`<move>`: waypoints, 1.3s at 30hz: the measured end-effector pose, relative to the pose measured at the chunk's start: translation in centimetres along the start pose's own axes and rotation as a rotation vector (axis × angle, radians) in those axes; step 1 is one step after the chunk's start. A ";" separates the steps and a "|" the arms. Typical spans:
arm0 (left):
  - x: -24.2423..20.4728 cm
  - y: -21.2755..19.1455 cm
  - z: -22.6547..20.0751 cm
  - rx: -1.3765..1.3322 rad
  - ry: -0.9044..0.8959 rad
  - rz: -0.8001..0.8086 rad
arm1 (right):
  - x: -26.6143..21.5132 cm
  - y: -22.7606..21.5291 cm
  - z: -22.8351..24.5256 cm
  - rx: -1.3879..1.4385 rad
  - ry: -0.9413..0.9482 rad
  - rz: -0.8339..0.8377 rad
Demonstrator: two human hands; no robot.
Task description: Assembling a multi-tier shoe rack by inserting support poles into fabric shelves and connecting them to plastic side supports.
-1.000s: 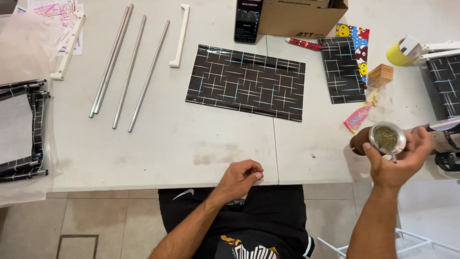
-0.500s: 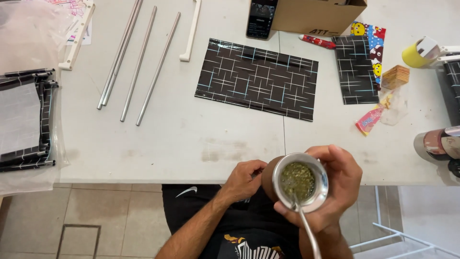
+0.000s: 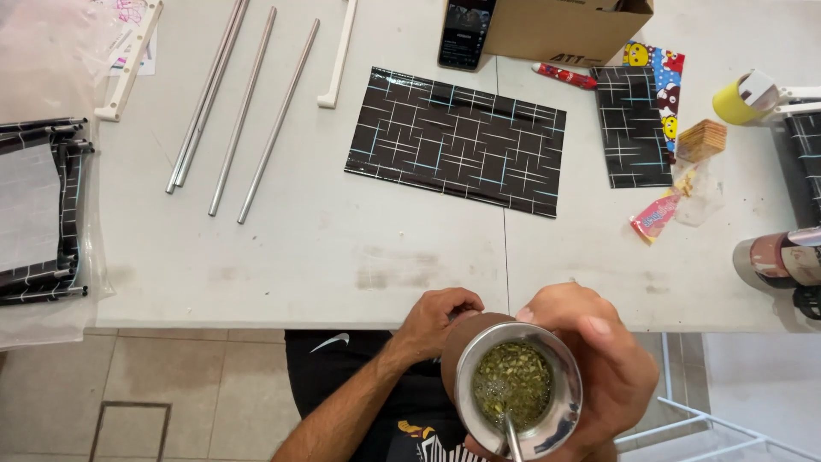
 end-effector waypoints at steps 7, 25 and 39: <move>0.1 -0.1 -0.2 0.007 -0.061 0.024 | 0.0 0.0 -0.2 0.023 -0.009 0.012; 0.2 -0.3 -1.0 0.003 -0.034 0.011 | 0.1 -0.6 -0.5 0.045 -0.035 0.020; 0.4 -0.6 -1.3 0.014 -0.041 0.026 | -0.3 -1.0 -1.3 0.049 0.070 -0.021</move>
Point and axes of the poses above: each hand's wrist, its own x-axis towards the middle knuckle, its own y-axis out of the palm, z = x × y, the point moved 3 cm from there along x, towards the middle knuckle, and after that the axes turned 7 degrees about x, right-handed, at the moved point
